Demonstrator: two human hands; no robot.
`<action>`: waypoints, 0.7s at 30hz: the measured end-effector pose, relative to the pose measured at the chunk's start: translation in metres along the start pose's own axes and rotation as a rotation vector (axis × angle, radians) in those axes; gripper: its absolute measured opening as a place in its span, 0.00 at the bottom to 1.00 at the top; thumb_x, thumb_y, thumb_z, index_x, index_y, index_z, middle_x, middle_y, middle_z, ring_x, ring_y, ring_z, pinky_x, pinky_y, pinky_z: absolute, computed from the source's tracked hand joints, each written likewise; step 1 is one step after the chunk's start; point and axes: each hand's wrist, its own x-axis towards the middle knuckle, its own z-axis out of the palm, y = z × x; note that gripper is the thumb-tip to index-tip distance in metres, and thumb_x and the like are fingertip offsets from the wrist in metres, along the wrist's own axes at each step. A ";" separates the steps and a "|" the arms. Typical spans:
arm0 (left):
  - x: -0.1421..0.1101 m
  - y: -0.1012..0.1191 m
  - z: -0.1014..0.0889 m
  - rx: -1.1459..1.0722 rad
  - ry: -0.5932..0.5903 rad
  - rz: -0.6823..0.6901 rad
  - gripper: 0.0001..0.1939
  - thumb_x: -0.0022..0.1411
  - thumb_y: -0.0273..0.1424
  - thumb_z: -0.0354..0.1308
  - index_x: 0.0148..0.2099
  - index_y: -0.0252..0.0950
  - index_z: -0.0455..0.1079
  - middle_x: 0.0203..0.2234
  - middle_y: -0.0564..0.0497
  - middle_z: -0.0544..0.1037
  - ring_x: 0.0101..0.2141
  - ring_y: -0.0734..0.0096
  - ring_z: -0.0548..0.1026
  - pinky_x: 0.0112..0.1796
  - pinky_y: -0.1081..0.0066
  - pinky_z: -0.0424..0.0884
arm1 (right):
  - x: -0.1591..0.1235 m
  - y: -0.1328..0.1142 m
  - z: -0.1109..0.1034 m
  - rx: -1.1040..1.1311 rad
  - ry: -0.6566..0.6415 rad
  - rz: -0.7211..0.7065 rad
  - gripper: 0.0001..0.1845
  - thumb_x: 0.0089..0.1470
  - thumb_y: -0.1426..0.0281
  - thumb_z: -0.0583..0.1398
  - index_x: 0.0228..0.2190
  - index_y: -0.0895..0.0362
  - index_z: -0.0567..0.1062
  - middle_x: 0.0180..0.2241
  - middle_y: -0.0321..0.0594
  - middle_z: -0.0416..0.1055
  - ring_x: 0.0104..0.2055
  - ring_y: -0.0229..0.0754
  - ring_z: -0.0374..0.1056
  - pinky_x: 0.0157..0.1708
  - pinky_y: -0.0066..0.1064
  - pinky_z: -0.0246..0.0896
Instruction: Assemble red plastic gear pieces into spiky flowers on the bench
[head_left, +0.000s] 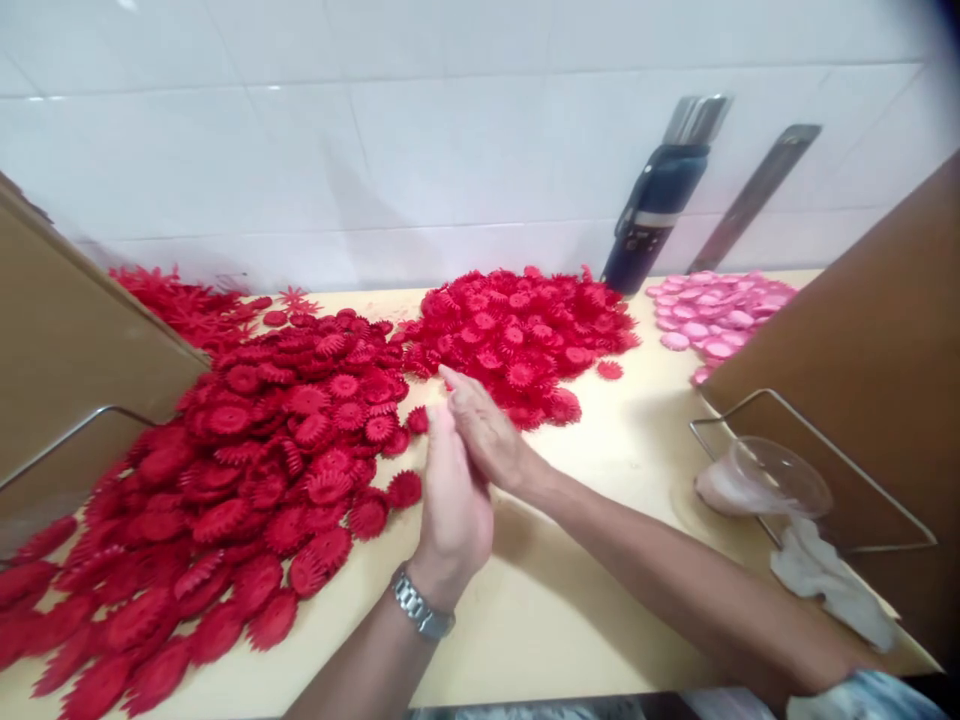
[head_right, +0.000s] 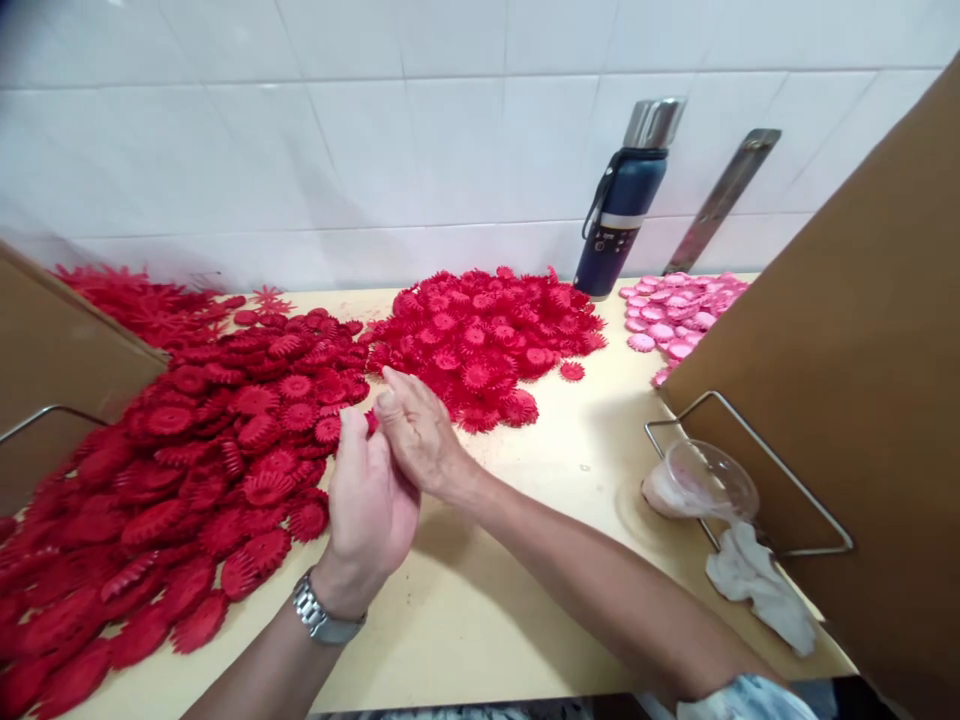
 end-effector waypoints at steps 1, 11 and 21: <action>0.004 0.002 -0.001 -0.010 0.044 0.022 0.22 0.61 0.46 0.44 0.45 0.39 0.70 0.50 0.49 0.71 0.55 0.69 0.63 0.54 0.69 0.58 | -0.004 -0.004 0.006 -0.008 -0.016 0.011 0.35 0.58 0.50 0.39 0.58 0.59 0.56 0.62 0.45 0.49 0.64 0.42 0.40 0.62 0.43 0.34; 0.021 0.009 -0.001 -0.068 0.051 0.008 0.28 0.60 0.51 0.36 0.57 0.49 0.61 0.58 0.53 0.62 0.58 0.67 0.59 0.56 0.62 0.54 | -0.019 -0.036 0.013 0.022 -0.051 0.086 0.40 0.55 0.46 0.32 0.61 0.56 0.46 0.64 0.38 0.37 0.66 0.39 0.27 0.62 0.45 0.17; 0.006 0.012 0.014 -0.030 -0.075 0.075 0.33 0.57 0.54 0.42 0.56 0.40 0.63 0.58 0.47 0.62 0.59 0.63 0.55 0.57 0.64 0.52 | -0.002 -0.023 0.002 0.070 0.061 0.016 0.36 0.57 0.48 0.37 0.61 0.51 0.43 0.64 0.33 0.35 0.66 0.39 0.24 0.62 0.45 0.20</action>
